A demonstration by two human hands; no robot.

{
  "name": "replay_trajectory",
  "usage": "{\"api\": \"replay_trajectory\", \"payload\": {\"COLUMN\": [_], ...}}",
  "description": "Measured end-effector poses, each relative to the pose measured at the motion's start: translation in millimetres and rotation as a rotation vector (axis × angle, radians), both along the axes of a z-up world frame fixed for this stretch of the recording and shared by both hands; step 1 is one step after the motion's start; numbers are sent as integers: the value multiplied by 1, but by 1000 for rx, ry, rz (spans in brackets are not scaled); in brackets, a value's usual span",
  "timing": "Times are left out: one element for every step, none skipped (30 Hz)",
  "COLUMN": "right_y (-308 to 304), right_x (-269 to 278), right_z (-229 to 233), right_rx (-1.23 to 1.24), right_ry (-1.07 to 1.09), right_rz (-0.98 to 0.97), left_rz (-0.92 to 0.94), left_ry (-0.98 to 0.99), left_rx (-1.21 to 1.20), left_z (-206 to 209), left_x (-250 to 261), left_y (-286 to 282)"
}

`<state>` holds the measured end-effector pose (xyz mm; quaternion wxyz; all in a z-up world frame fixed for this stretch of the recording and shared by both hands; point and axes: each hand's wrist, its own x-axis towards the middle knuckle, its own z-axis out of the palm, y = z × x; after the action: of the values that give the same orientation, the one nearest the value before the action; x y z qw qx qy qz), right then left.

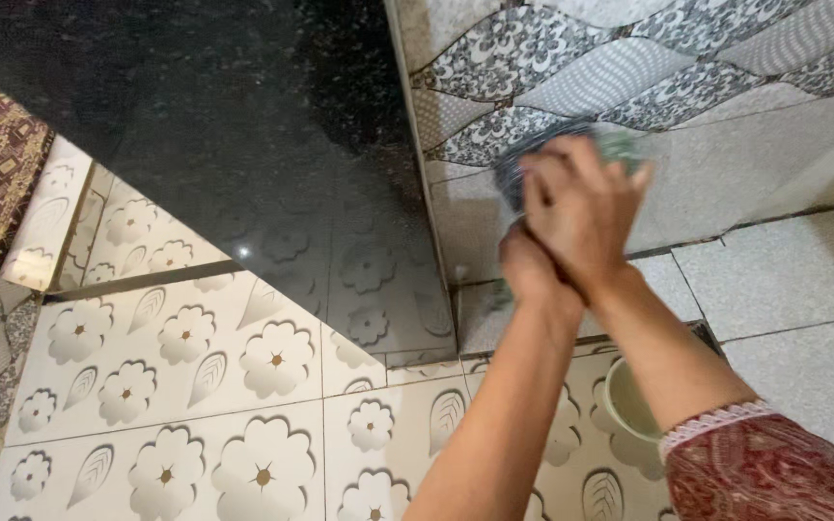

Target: The person scrubs a tiled floor and the base of a tiled wall using a steel wool pad and a green cloth. They repeatedly dip the pad into a small bowl of liquid and scrub along the grout lines and tile surfaces.

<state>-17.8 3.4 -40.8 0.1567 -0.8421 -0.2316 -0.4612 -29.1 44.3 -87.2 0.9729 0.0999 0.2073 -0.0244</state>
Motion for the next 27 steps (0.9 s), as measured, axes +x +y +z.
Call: {"api": "replay_trajectory", "payload": {"right_y": [-6,-7,-6,-6,2,9,23,33,41,48,52,52,52,51,48,43,40,39,39,40,44,51,57,63,70,74,74], "right_x": [2,4,7,8,11,13,15,17,11,-1,-8,-7,-5,-4,-3,-2,-1,1,2,3,3,4,4,0,-4,-5,-5], "right_z": [5,12,18,22,23,23,22,23,22,18,18,21,24,24,24,24,23,22,21,20,19,18,17,13,9,10,13], "right_rx": [32,66,148,228,253,279,252,224,212,197,183,173,163,155,187,219,251,253,256,261,205,150,96,78,60,41,67], "right_ry": [-29,-61,-53,-39,-33,-27,-29,-36,4,46,87,69,50,33,23,13,3,33,63,91,64,37,9,51,93,124,147], "right_rz": [-24,-46,-13,21,34,43,33,23,34,44,55,59,62,60,46,33,20,19,19,19,26,34,41,45,49,56,60], "left_rz": [2,6,10,57,105,148,133,119,105,86,67,52,73,88,103,105,108,113,123,119,118,114,108,99,84,77,72], "left_ry": [8,13,17,-104,-225,-344,-359,-379,-398,-381,-364,-348,-285,-221,-155,-215,-274,-333,-364,-398,-425,-419,-408,-386,-352,-327,-312], "left_rx": [13,28,44,70,98,127,128,127,127,177,227,275,165,56,-53,2,56,109,136,150,164,152,136,117,84,59,46], "left_z": [2,3,1,-3,-9,-17,-26,-33,-38,-39,-37,-33,-28,-24,-21,-20,-21,-25,-30,-36,-42,-47,-53,-61,-68,-70,-70], "left_x": [-2,-2,0,4,11,14,13,10,7,4,0,-1,-2,-5,-5,-1,4,9,10,12,15,19,23,21,21,23,24], "left_y": [-5,-9,-13,-16,-16,-16,-9,5,16,21,25,29,29,24,21,20,18,16,16,16,17,21,28,31,34,38,41]}}
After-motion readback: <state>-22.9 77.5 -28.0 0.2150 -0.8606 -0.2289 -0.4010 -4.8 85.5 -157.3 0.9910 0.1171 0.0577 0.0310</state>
